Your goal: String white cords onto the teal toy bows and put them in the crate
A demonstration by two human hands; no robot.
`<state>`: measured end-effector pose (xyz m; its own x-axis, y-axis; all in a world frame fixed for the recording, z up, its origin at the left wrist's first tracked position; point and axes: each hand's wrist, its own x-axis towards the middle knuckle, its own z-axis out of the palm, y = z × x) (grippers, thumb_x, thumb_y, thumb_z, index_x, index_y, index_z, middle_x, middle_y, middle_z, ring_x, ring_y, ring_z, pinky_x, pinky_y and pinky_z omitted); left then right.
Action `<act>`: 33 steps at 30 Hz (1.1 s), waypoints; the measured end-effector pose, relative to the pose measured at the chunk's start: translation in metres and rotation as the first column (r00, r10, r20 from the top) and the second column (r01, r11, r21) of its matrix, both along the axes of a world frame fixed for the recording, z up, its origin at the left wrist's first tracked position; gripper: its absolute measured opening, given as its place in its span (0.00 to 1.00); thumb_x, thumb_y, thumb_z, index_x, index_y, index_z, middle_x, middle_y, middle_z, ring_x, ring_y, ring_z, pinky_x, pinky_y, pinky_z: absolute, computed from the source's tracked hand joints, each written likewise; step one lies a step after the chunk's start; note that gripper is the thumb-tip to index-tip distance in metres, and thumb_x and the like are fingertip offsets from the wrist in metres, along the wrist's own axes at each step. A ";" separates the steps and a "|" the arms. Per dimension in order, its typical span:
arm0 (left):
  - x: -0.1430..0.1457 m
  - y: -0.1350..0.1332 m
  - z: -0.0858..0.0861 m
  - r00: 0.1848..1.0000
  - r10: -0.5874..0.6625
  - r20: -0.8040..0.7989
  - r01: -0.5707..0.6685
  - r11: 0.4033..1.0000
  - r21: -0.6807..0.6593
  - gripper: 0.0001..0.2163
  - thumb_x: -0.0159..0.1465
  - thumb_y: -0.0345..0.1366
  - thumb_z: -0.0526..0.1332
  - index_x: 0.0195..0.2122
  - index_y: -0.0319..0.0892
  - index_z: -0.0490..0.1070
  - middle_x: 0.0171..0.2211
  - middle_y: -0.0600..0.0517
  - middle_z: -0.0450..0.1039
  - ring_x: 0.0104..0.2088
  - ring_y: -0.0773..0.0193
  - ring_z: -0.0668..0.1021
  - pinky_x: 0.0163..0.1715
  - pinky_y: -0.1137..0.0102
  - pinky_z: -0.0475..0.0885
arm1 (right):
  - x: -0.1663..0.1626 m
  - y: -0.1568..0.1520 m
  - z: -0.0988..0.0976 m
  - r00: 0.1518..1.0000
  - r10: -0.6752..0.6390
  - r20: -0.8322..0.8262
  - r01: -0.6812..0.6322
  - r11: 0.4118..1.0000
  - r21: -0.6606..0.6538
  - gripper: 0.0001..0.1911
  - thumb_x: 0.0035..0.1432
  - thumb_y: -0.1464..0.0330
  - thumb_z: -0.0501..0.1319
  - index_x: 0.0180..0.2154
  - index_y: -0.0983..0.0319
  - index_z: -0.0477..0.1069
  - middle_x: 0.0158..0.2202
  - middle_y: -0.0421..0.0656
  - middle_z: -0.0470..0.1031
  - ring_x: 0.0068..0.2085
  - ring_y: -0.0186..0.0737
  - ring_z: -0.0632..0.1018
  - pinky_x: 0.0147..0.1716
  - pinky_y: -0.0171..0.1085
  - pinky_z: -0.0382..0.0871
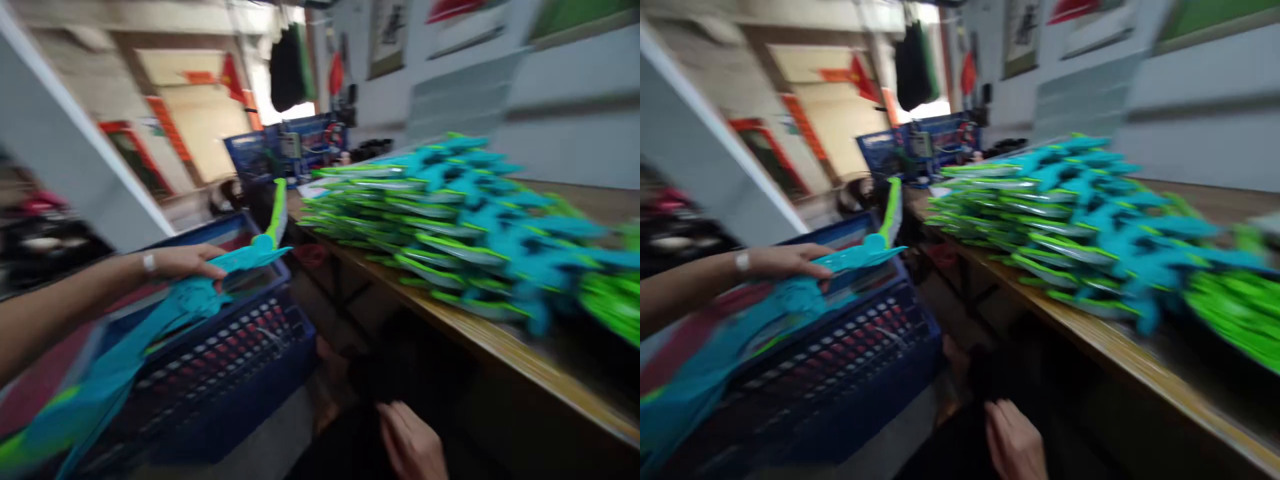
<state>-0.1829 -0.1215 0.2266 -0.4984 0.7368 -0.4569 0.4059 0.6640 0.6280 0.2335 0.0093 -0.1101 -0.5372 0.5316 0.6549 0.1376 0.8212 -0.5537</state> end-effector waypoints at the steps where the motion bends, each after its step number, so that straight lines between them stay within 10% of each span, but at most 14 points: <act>1: 0.022 0.011 -0.010 0.999 -0.046 0.007 0.046 0.999 0.023 0.13 0.44 0.46 0.72 0.27 0.46 0.76 0.23 0.52 0.80 0.21 0.59 0.77 0.19 0.69 0.72 | 0.002 -0.001 0.008 0.999 0.044 0.024 -0.044 0.999 -0.004 0.17 0.61 0.71 0.56 0.46 0.49 0.76 0.32 0.46 0.80 0.31 0.56 0.83 0.24 0.49 0.80; 8: 0.163 0.091 -0.081 0.914 -0.363 0.184 0.329 0.925 0.190 0.16 0.43 0.57 0.70 0.26 0.53 0.79 0.23 0.51 0.78 0.21 0.53 0.78 0.19 0.64 0.73 | 0.047 0.045 0.030 0.942 -0.309 0.134 0.314 0.949 -0.021 0.10 0.66 0.74 0.53 0.40 0.60 0.73 0.34 0.44 0.77 0.35 0.39 0.80 0.35 0.36 0.75; 13: 0.224 0.132 -0.107 0.854 -0.405 0.326 0.229 0.856 0.464 0.13 0.50 0.51 0.72 0.28 0.47 0.80 0.29 0.45 0.82 0.27 0.50 0.82 0.26 0.62 0.78 | 0.110 0.086 0.062 0.865 -0.485 0.131 0.486 0.874 0.026 0.11 0.67 0.74 0.53 0.40 0.61 0.74 0.36 0.46 0.78 0.38 0.40 0.79 0.39 0.36 0.73; 22: 0.228 0.139 -0.134 0.713 -0.294 0.637 -0.171 0.808 0.564 0.15 0.48 0.50 0.75 0.35 0.53 0.80 0.29 0.52 0.81 0.34 0.45 0.85 0.31 0.57 0.82 | 0.166 0.243 0.161 0.608 -0.732 0.307 0.759 0.650 0.048 0.07 0.68 0.72 0.58 0.43 0.65 0.74 0.45 0.46 0.77 0.48 0.41 0.78 0.52 0.46 0.72; 27: 0.222 0.130 -0.165 0.746 -0.248 0.618 -0.124 0.859 0.496 0.14 0.53 0.48 0.73 0.31 0.43 0.79 0.31 0.45 0.83 0.31 0.50 0.84 0.30 0.63 0.80 | 0.144 0.324 0.165 0.505 -0.656 0.560 0.803 0.595 -0.027 0.13 0.67 0.62 0.63 0.46 0.65 0.74 0.45 0.45 0.77 0.45 0.41 0.79 0.47 0.45 0.76; 33: 0.206 0.123 -0.192 0.615 -0.265 0.742 -0.226 0.843 0.488 0.15 0.55 0.39 0.72 0.40 0.35 0.79 0.36 0.41 0.83 0.35 0.49 0.84 0.35 0.62 0.80 | 0.124 0.345 0.153 0.438 -0.569 0.696 0.831 0.551 -0.073 0.11 0.66 0.60 0.63 0.40 0.63 0.75 0.44 0.45 0.78 0.46 0.42 0.78 0.50 0.47 0.74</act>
